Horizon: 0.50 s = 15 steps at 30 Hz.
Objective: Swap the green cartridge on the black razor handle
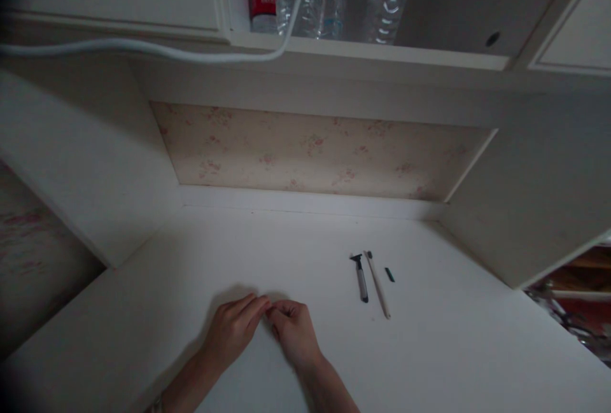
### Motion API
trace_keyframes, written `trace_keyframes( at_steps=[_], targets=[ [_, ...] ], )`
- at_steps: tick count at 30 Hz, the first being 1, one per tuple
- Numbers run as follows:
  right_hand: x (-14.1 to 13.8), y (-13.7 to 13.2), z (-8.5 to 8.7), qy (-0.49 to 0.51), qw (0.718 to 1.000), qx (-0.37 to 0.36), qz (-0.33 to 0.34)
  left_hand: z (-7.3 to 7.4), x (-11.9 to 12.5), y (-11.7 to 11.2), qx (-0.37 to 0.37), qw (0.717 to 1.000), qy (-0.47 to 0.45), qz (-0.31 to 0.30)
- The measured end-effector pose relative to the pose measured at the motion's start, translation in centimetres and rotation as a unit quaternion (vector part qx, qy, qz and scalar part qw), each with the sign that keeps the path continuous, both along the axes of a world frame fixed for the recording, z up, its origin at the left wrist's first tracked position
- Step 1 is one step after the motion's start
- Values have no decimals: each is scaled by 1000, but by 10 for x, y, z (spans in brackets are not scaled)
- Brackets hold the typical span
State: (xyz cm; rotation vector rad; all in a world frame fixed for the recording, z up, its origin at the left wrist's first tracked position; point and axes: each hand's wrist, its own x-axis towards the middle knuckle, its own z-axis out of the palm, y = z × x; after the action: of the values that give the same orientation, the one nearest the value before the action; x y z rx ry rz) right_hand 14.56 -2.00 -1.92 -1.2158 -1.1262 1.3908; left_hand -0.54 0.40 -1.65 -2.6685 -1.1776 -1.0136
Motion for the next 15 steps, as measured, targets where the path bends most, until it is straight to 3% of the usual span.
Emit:
trace_keyframes(
  at_steps=[6,15],
  targets=[
    [0,-2,6,-4,1000,-2,1,-3,0,0,-18,1000,-8,-4],
    [-1,-1,1,56,998,-17,-18,0,-1,0,-21,1000,-9,13]
  ],
)
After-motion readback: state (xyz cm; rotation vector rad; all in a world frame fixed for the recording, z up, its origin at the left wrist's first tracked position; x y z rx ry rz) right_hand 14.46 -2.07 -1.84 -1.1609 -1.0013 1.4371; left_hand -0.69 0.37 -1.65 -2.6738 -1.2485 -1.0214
